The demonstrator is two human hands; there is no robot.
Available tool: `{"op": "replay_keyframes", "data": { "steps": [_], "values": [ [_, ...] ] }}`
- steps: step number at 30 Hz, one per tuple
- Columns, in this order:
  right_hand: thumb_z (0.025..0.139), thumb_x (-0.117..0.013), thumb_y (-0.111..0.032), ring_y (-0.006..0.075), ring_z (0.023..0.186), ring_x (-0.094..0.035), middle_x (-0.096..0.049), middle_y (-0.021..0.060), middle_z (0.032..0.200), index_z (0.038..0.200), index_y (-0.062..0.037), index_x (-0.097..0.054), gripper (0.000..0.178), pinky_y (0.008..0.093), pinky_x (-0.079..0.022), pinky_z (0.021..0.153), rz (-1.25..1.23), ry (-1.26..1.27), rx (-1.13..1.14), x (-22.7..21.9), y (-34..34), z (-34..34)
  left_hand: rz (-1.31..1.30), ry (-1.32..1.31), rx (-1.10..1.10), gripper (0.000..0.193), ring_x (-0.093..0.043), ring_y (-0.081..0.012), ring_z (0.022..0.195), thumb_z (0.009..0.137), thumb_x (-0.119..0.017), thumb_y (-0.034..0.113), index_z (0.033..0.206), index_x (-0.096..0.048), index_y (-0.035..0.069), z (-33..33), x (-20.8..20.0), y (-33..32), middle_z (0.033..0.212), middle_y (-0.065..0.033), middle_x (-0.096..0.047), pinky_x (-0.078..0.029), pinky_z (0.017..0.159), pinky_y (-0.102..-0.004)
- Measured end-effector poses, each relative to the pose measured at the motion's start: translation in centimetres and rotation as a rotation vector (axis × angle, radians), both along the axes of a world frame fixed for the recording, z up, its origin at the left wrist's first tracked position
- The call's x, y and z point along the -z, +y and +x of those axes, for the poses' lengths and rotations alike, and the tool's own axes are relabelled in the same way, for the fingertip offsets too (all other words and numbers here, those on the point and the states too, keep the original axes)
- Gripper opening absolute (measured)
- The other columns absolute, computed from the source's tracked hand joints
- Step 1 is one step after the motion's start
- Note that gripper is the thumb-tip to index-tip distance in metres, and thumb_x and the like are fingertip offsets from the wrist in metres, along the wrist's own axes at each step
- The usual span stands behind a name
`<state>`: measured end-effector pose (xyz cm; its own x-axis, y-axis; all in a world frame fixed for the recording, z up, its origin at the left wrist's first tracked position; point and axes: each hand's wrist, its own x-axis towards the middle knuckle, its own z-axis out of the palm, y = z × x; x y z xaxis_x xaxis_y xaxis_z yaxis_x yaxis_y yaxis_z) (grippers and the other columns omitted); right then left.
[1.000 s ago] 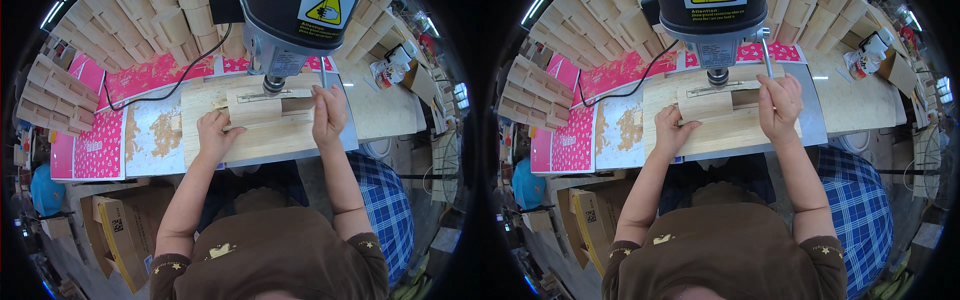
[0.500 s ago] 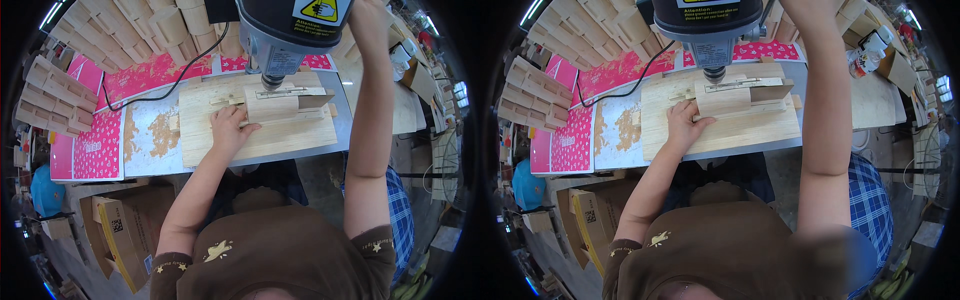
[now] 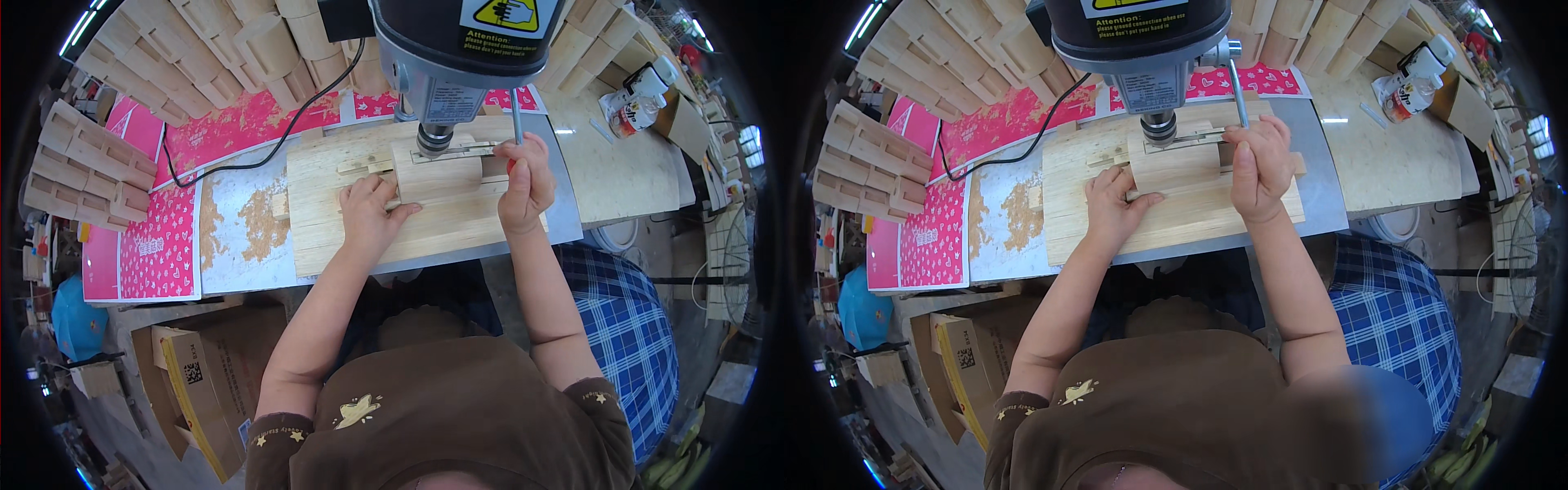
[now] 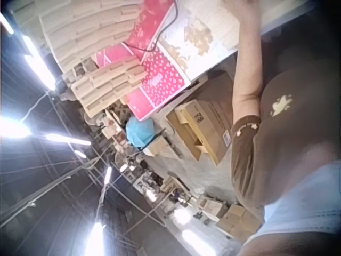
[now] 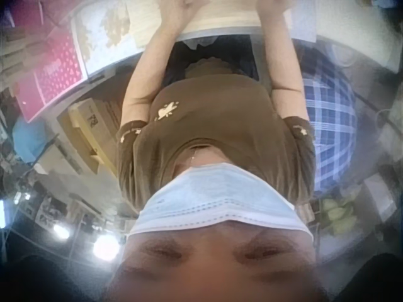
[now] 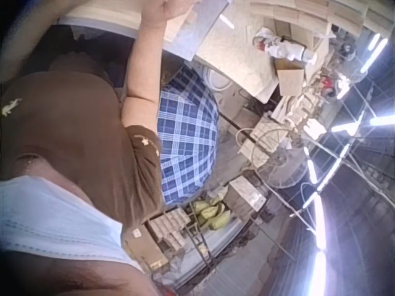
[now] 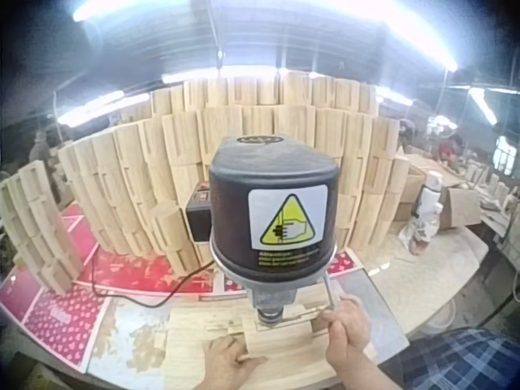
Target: The recorder uses a drill press to drill holes into cylindrical wooden blocks while using a jig.
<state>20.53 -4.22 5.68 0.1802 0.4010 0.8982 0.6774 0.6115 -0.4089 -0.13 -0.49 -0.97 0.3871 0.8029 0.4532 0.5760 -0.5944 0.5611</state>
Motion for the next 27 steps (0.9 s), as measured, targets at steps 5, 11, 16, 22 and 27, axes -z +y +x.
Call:
{"op": "replay_keyframes", "data": {
  "steps": [5, 11, 16, 22, 27],
  "values": [
    [0.082, -0.048, -0.006, 0.0210, 0.064, -0.055, -0.057, 0.0060, 0.066, 0.076, -0.0007, -0.060, 0.014, 0.0403, -0.043, 0.078, 0.076, -0.189, -0.035, -3.0, -0.8, 0.7, 0.007, 0.007, 0.000, 0.040, -0.050, -0.0215, 0.080, 0.060, -0.078, 0.033, 0.091, -0.066, 0.010, -0.2, 0.2, 0.1, 0.074, -0.0017, -0.049, -0.032, 0.076, -0.0368],
    [0.093, -0.047, -0.023, 0.0159, 0.064, -0.051, -0.057, 0.0062, 0.071, 0.095, 0.0009, -0.059, 0.027, 0.0282, -0.040, 0.073, -0.223, -0.118, 0.285, -13.6, 2.6, 2.3, -0.025, 0.009, -0.010, 0.042, -0.051, -0.0206, 0.081, 0.059, -0.079, 0.033, 0.093, -0.066, 0.011, 0.0, 0.1, 0.0, 0.076, -0.0013, -0.052, -0.031, 0.077, -0.0369],
    [0.090, -0.051, -0.018, 0.0102, 0.068, -0.053, -0.060, 0.0060, 0.071, 0.089, 0.0058, -0.063, 0.027, 0.0243, -0.043, 0.061, -0.143, 0.025, 0.047, -15.9, 10.2, 3.1, -0.434, -0.277, 0.009, 0.041, -0.051, -0.0185, 0.085, 0.056, -0.082, 0.027, 0.091, -0.067, 0.011, 0.9, -0.6, 0.1, 0.080, 0.0000, -0.054, -0.027, 0.086, -0.0376],
    [0.092, -0.047, -0.024, 0.0235, 0.090, -0.054, -0.059, 0.0112, 0.098, 0.110, -0.0043, -0.056, 0.028, 0.0342, -0.041, 0.082, -0.515, -0.102, 0.036, -6.8, 3.3, 4.5, -0.201, -0.158, 0.025, 0.037, -0.051, -0.0180, 0.086, 0.056, -0.081, 0.021, 0.087, -0.065, 0.008, 0.7, -0.8, 0.3, 0.082, -0.0003, -0.054, -0.025, 0.089, -0.0378],
    [0.080, -0.063, -0.024, 0.0262, 0.094, -0.052, -0.058, 0.0074, 0.096, 0.104, -0.0064, -0.058, 0.030, 0.0387, -0.036, 0.087, -0.719, -0.617, 0.157, -0.9, -1.3, 3.3, -0.294, -0.241, 0.026, 0.033, -0.051, -0.0200, 0.088, 0.057, -0.079, 0.017, 0.086, -0.064, 0.007, -1.2, -1.1, 0.5, 0.084, -0.0014, -0.054, -0.030, 0.088, -0.0358]
  ]
}}
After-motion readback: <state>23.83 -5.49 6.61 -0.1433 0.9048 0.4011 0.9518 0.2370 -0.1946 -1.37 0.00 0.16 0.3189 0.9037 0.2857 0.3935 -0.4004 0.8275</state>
